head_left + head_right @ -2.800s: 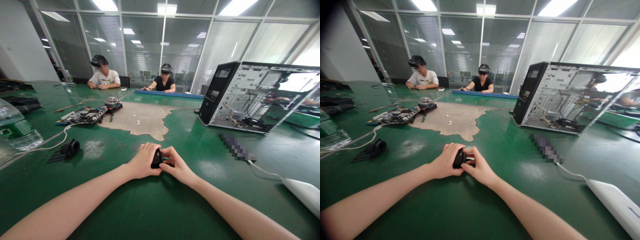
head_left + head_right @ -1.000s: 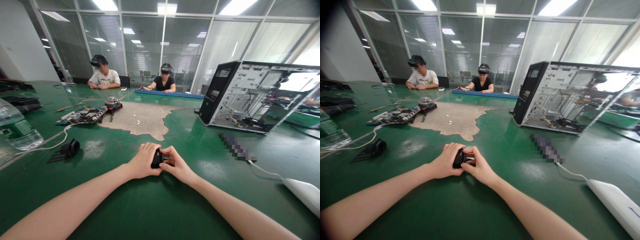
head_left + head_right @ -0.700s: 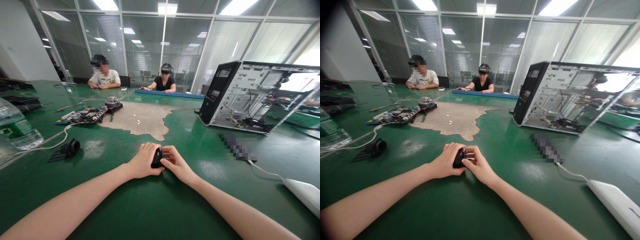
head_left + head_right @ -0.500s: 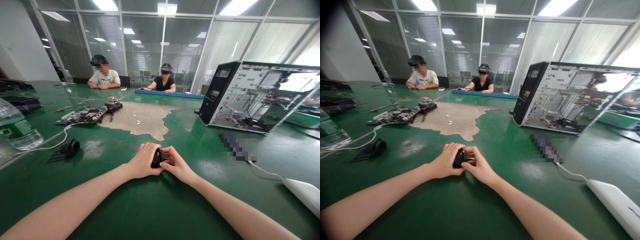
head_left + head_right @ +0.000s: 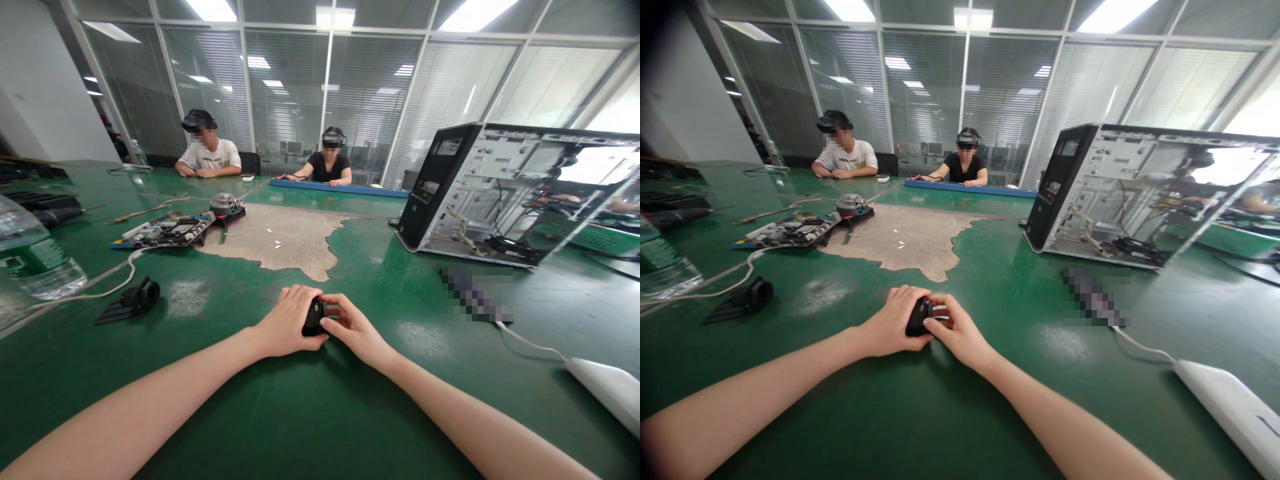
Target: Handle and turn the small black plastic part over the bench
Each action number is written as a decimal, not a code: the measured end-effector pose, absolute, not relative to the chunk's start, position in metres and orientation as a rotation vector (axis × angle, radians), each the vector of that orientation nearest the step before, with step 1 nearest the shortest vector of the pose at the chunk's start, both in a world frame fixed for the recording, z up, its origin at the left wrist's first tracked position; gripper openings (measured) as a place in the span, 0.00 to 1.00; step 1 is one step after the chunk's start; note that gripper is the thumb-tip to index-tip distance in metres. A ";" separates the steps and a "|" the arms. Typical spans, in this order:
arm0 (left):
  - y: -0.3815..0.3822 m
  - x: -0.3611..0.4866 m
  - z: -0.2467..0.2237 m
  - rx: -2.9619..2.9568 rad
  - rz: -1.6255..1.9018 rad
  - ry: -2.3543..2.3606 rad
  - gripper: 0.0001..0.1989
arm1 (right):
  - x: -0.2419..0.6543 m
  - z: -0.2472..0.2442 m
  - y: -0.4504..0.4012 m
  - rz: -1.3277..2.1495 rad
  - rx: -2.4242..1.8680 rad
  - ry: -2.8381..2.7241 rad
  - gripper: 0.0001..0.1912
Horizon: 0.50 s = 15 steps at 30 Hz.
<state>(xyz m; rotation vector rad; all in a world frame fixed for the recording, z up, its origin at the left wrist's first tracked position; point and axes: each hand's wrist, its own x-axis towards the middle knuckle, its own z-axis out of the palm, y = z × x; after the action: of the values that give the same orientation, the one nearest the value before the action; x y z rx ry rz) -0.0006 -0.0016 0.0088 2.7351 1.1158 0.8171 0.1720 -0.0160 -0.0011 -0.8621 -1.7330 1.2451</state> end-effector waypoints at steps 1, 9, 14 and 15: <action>-0.002 -0.001 0.009 2.735 0.820 1.119 0.30 | 0.172 -0.001 -0.016 1.249 -0.846 -1.735 0.15; -0.002 0.000 0.009 2.756 0.818 1.122 0.29 | 0.172 -0.004 -0.015 1.258 -0.821 -1.684 0.11; -0.002 0.000 0.009 2.748 0.816 1.131 0.30 | 0.172 -0.003 -0.014 1.236 -0.869 -1.699 0.13; -0.002 0.000 0.009 2.745 0.818 1.127 0.29 | 0.172 -0.003 -0.015 1.231 -0.877 -1.708 0.15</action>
<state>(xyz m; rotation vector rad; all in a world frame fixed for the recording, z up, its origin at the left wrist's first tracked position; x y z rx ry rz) 0.0000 -0.0019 0.0093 2.7447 1.1275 0.8185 0.1716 -0.0145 -0.0030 -0.8774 -1.7082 1.2315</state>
